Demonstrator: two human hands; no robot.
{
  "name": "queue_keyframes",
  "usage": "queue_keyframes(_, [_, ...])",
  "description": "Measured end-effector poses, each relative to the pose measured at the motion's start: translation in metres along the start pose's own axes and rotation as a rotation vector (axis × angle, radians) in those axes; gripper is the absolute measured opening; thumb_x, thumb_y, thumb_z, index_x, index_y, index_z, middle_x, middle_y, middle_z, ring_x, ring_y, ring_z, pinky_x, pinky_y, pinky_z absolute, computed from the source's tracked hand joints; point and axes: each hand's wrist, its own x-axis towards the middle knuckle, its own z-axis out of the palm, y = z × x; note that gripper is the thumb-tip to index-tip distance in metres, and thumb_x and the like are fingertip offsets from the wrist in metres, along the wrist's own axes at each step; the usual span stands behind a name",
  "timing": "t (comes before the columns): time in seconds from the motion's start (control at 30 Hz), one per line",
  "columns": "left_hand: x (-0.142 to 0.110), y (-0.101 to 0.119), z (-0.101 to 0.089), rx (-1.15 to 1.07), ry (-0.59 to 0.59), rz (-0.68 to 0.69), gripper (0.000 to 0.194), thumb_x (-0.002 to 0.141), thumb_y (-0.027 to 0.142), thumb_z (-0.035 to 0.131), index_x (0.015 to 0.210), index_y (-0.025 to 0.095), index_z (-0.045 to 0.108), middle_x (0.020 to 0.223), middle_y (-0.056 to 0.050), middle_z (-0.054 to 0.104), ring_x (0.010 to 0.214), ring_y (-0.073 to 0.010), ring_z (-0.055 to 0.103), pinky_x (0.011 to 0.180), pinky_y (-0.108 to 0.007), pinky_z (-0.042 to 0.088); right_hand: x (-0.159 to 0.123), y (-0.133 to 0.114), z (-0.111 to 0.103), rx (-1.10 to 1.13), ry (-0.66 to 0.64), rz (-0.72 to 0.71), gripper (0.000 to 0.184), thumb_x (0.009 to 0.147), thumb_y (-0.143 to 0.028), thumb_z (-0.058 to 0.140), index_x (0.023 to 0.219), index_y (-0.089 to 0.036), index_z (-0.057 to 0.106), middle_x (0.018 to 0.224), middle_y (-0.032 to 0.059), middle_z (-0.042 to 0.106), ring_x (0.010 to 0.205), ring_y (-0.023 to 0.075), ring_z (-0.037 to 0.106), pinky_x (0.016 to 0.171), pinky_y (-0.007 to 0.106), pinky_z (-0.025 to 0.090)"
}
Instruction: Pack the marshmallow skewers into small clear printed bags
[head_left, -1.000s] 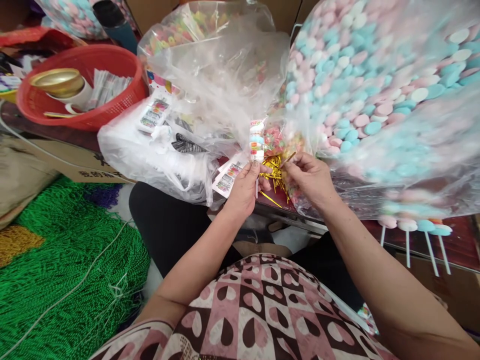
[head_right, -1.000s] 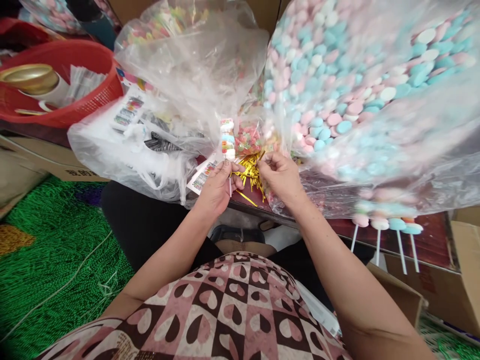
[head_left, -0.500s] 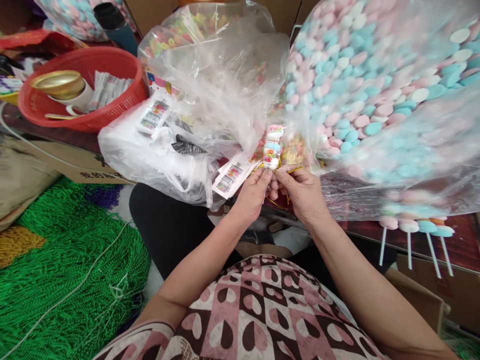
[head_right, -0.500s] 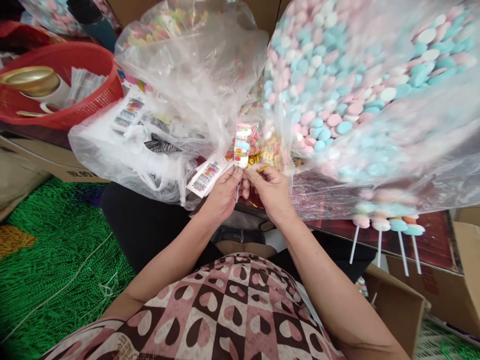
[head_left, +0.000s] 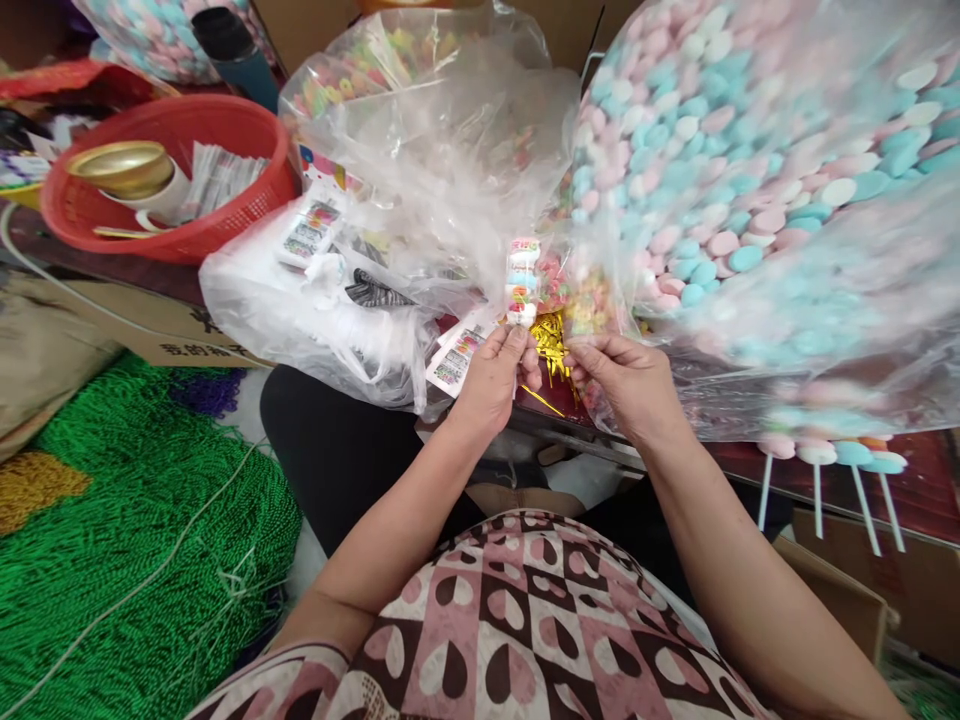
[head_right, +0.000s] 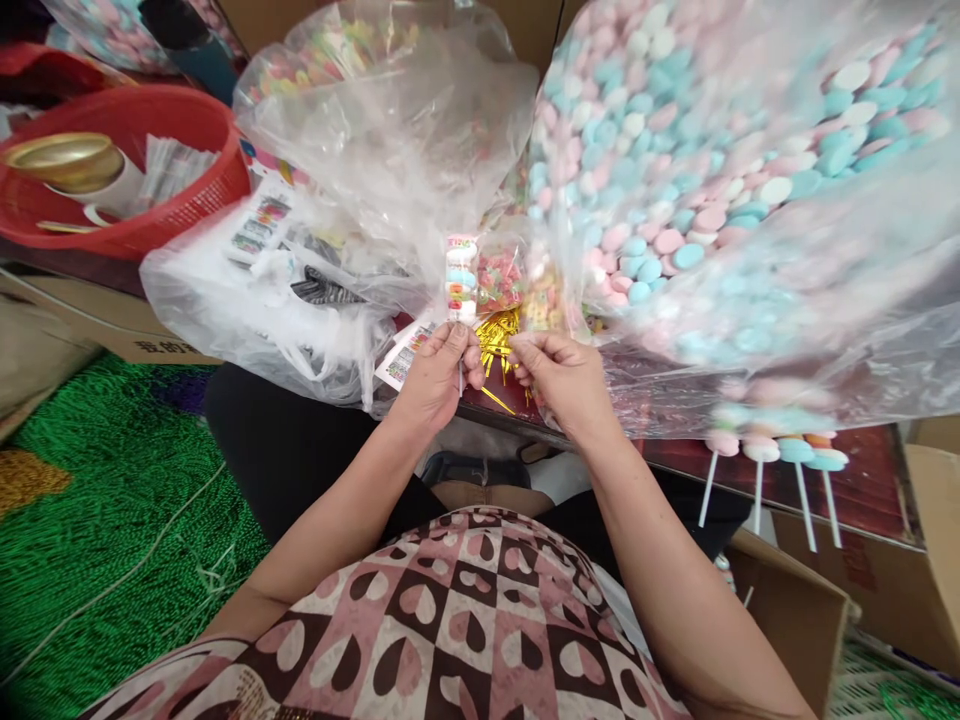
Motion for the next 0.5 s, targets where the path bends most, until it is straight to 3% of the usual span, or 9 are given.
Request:
queue_keyframes(0.13, [-0.001, -0.001, 0.000, 0.024, -0.025, -0.005, 0.030, 0.090, 0.042, 0.063, 0.076, 0.017, 0.053, 0.059, 0.007, 0.051, 0.044, -0.0041, 0.050, 0.048, -0.018, 0.038, -0.001, 0.005, -0.007, -0.282, -0.043, -0.148, 0.018, 0.078, -0.033, 0.069, 0.088, -0.021, 0.079, 0.074, 0.0015, 0.075, 0.063, 0.0165, 0.067, 0.059, 0.029, 0.053])
queue_keyframes(0.3, [-0.002, -0.004, 0.002, 0.030, -0.016, -0.037, 0.026, 0.092, 0.038, 0.060, 0.078, 0.017, 0.054, 0.059, 0.007, 0.050, 0.043, -0.0041, 0.048, 0.046, -0.018, 0.035, -0.003, 0.002, -0.012, -0.580, -0.006, -0.327, 0.016, 0.081, -0.028, 0.063, 0.080, -0.023, 0.078, 0.074, 0.0018, 0.076, 0.070, 0.0190, 0.070, 0.070, 0.030, 0.054])
queue_keyframes(0.4, [-0.003, -0.002, 0.004, 0.077, 0.019, -0.049, 0.024, 0.092, 0.036, 0.060, 0.079, 0.017, 0.055, 0.057, 0.007, 0.047, 0.040, -0.0029, 0.040, 0.042, -0.018, 0.028, -0.006, -0.001, -0.013, -0.455, 0.092, -0.292, 0.015, 0.081, -0.033, 0.065, 0.080, -0.021, 0.075, 0.070, 0.0004, 0.073, 0.063, 0.0171, 0.065, 0.062, 0.029, 0.052])
queue_keyframes(0.5, [-0.005, -0.002, 0.009, 0.123, 0.010, -0.058, 0.022, 0.092, 0.033, 0.060, 0.077, 0.017, 0.056, 0.055, 0.008, 0.042, 0.041, -0.0026, 0.033, 0.041, -0.018, 0.022, -0.010, -0.004, -0.006, -0.303, 0.113, -0.283, 0.015, 0.081, -0.034, 0.067, 0.080, -0.021, 0.073, 0.071, -0.0003, 0.072, 0.060, 0.0153, 0.062, 0.060, 0.028, 0.050])
